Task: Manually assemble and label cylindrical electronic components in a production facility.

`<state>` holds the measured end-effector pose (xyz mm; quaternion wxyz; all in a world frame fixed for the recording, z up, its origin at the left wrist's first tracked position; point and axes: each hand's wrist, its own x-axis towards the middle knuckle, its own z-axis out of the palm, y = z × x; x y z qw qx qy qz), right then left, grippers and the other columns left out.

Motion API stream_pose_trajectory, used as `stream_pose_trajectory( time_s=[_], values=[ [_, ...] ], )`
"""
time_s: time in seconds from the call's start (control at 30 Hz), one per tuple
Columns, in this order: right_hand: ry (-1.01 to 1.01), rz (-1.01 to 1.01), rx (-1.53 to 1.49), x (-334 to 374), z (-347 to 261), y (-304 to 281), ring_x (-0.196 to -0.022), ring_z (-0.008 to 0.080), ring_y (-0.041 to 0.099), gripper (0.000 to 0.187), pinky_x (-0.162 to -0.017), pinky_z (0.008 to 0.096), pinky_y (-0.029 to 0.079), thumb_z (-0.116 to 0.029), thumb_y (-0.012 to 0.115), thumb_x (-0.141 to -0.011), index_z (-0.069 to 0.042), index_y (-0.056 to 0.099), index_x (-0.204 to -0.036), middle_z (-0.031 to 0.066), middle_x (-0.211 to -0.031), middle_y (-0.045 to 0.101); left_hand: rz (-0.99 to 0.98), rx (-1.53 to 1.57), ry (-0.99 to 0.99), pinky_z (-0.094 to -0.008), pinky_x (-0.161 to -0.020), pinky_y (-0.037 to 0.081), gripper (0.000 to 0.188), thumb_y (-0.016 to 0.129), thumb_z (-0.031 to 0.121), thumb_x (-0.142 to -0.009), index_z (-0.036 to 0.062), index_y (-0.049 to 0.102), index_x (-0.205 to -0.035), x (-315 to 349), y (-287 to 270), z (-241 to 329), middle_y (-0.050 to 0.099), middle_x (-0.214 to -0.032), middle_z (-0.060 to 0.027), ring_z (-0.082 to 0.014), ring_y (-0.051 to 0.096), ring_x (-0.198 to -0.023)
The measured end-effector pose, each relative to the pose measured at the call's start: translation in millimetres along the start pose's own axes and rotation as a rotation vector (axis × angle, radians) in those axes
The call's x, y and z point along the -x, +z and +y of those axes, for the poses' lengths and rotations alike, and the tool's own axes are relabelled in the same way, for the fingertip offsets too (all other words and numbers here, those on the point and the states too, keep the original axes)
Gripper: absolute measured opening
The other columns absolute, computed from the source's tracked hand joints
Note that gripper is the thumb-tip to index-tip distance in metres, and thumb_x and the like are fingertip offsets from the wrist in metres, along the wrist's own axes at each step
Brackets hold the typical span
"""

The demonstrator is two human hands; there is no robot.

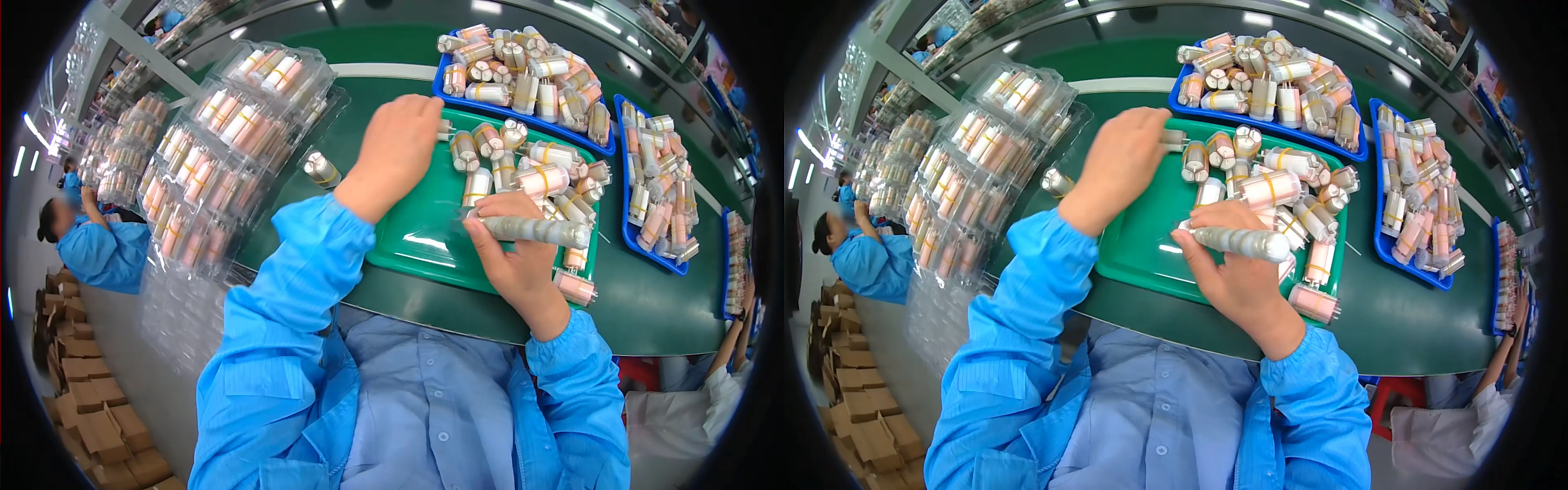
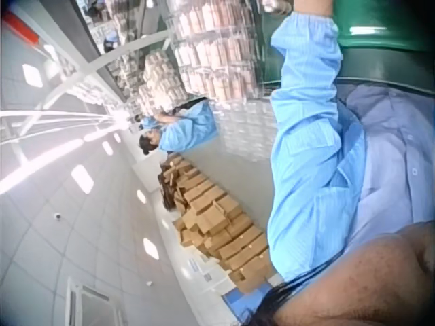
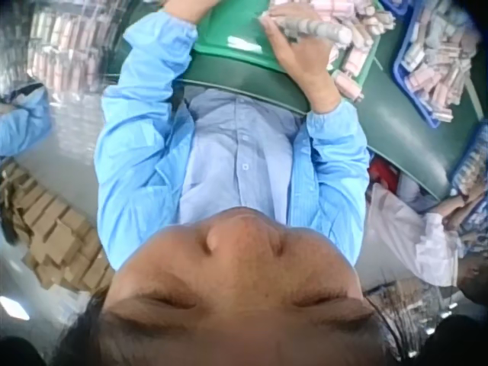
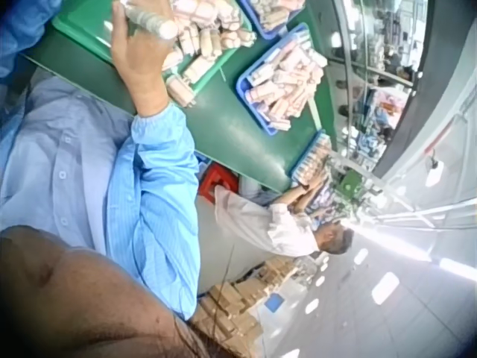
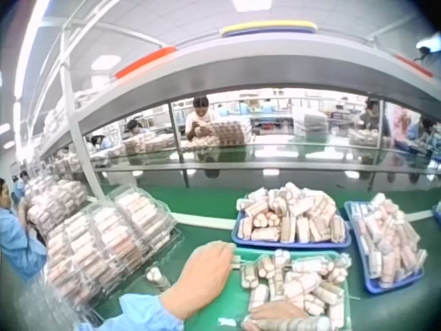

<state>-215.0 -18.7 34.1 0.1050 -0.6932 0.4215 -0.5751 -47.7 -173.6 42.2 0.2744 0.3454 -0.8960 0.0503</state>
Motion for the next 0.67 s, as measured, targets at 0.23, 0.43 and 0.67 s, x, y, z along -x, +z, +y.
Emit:
stream_pose_trajectory(
  time_s=[0.23,0.43,0.67],
  values=[
    [0.058,0.041,0.018,-2.6,-1.1,-3.1,-0.082,0.0275,0.068,0.016,-0.072,0.0377,0.054,-0.005,0.082,-0.082,0.001,0.068,-0.088,0.0134,-0.090,0.070,-0.041,0.055,-0.139,-0.0424,-0.084,0.055,0.037,0.073,0.010,-0.082,0.0034,0.064,-0.117,5.3,1.9,2.2,0.066,-0.105,-0.0138,-0.0323,0.066,-0.096],
    [0.023,0.096,0.036,-5.0,-0.5,-9.6,-0.076,0.0251,0.066,0.016,-0.067,0.0369,0.051,-0.005,0.081,-0.084,-0.002,0.067,-0.090,0.0097,-0.086,0.067,-0.020,0.673,-0.236,-0.0349,-0.083,0.056,0.039,0.074,0.005,-0.080,0.0030,0.062,-0.118,76.5,-44.7,68.5,0.067,-0.106,-0.0145,-0.0278,0.068,-0.094],
    [0.107,-0.039,0.080,-4.8,-1.1,-8.0,-0.072,0.0247,0.066,0.016,-0.062,0.0363,0.050,-0.008,0.078,-0.087,-0.001,0.066,-0.095,0.0097,-0.085,0.068,-0.166,0.559,-0.299,-0.0399,-0.092,0.053,0.046,0.075,0.008,-0.079,0.0053,0.058,-0.123,95.9,-38.5,83.7,0.062,-0.122,-0.0174,-0.0307,0.065,-0.110]
  ],
)
